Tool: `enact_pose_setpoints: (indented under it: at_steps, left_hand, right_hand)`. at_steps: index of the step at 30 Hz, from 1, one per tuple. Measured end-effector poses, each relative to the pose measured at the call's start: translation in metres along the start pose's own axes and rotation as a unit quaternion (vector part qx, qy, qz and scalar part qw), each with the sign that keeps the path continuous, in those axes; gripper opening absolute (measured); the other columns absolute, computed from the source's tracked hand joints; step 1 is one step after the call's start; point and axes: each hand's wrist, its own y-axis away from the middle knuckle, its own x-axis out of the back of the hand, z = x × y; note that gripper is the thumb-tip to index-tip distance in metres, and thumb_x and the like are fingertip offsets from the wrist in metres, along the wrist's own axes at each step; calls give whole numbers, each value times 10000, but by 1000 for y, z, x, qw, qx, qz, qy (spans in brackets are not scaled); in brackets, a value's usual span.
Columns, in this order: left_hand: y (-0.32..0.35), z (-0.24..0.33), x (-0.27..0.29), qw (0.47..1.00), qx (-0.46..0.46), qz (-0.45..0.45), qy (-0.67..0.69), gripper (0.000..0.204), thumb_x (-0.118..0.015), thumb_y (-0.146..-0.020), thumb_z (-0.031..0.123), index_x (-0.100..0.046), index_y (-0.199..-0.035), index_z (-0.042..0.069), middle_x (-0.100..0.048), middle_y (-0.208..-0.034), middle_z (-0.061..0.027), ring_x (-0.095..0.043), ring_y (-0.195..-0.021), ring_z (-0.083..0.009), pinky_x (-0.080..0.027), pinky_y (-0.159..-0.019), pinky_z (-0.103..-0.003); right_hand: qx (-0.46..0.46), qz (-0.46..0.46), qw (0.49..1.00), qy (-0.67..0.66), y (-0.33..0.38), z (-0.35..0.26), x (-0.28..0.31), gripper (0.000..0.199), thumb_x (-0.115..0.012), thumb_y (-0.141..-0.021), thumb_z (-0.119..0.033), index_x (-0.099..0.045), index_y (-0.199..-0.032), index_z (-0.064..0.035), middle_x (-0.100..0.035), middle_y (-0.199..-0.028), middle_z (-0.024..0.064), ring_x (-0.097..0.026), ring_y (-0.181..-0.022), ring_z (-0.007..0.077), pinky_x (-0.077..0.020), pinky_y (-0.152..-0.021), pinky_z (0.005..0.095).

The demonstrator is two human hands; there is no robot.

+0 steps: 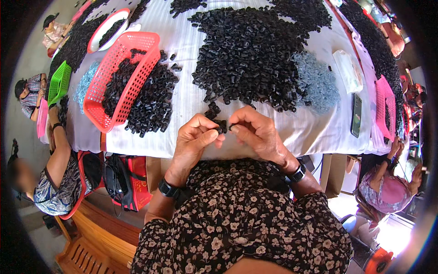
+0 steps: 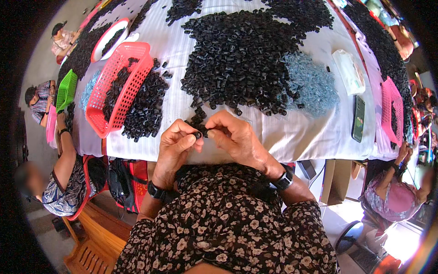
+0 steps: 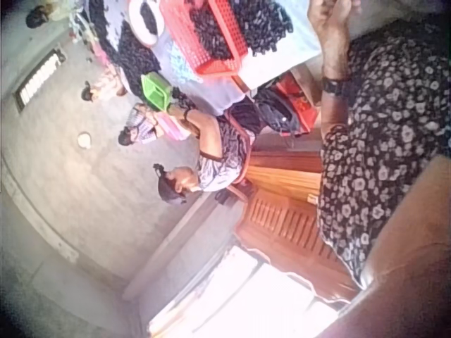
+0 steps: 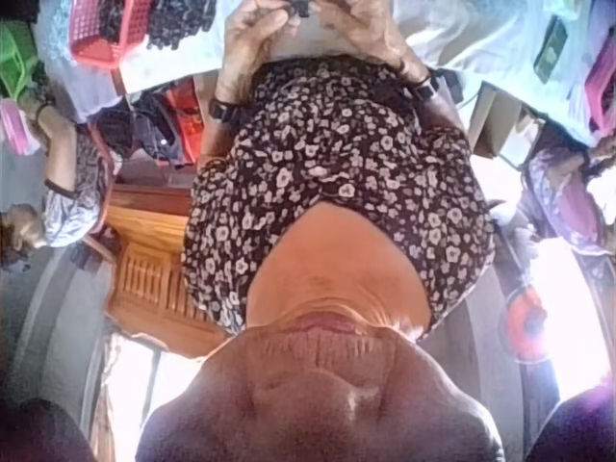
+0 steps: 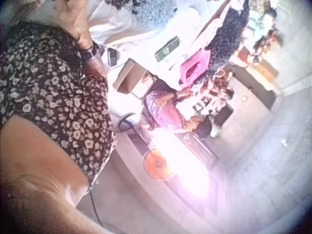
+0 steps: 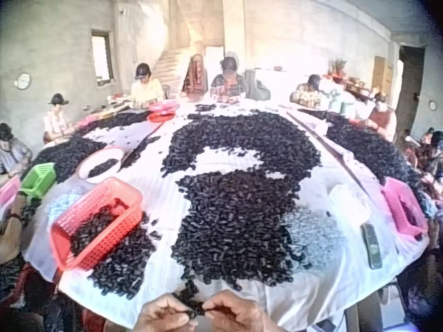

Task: The worker inspects, handles, and sorts small black plastic shoe components on an assembly table.

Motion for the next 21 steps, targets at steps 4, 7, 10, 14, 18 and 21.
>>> enact_pose_setpoints:
  at_steps: [4, 7, 10, 14, 18, 21]
  left_hand:
    - [-2, 0, -5, 1000, 9, -8, -18, 109, -613, -868, 48, -555, -950, 5, -649, -827, -93, -627, -728, -145, -509, -684, -263]
    - [-5, -3, -6, 999, -10, -26, -27, 105, -609, -871, 42, -554, -951, 3, -650, -834, -97, -620, -725, -143, -508, -699, -264]
    - [-3, -5, -5, 998, -6, -20, -53, 90, -589, -877, 47, -555, -948, 2, -638, -847, -107, -599, -733, -140, -497, -687, -259]
    - [-2, -3, -11, 996, -18, -19, -83, 83, -583, -881, 36, -558, -949, -6, -636, -852, -101, -601, -754, -136, -499, -703, -259]
    - [2, -4, -15, 985, -37, 9, -168, 106, -565, -874, -46, -563, -977, -21, -619, -897, -68, -592, -795, -99, -497, -741, -238]
    - [1, -9, -13, 979, -57, 5, -197, 127, -561, -866, -68, -561, -989, -35, -589, -904, -55, -581, -811, -85, -492, -750, -230]
  right_hand:
    - [18, 1, 1000, 20, 1, -3, -3, 81, -541, -892, 3, -534, -971, -10, -570, -805, 4, -504, -701, 58, -426, -616, 224]
    - [38, 0, 999, 17, 0, -5, -5, 52, -527, -895, 7, -530, -945, -9, -590, -811, 22, -536, -723, 70, -440, -626, 237]
    - [38, -1, 999, 5, 0, -3, -5, 48, -513, -893, 12, -520, -938, -6, -610, -815, 61, -566, -748, 91, -452, -639, 255]
    - [76, -15, 990, 118, 1, -4, -3, 89, -506, -866, 28, -499, -952, 4, -571, -797, 122, -585, -713, 194, -452, -625, 302]
    - [136, -9, 976, 171, 0, 5, -6, 111, -495, -848, 39, -468, -949, 2, -521, -790, 150, -557, -705, 330, -446, -613, 358]
    - [115, -22, 975, 189, 0, 3, -5, 150, -501, -823, 54, -440, -949, 1, -517, -805, 164, -557, -745, 368, -449, -621, 377]
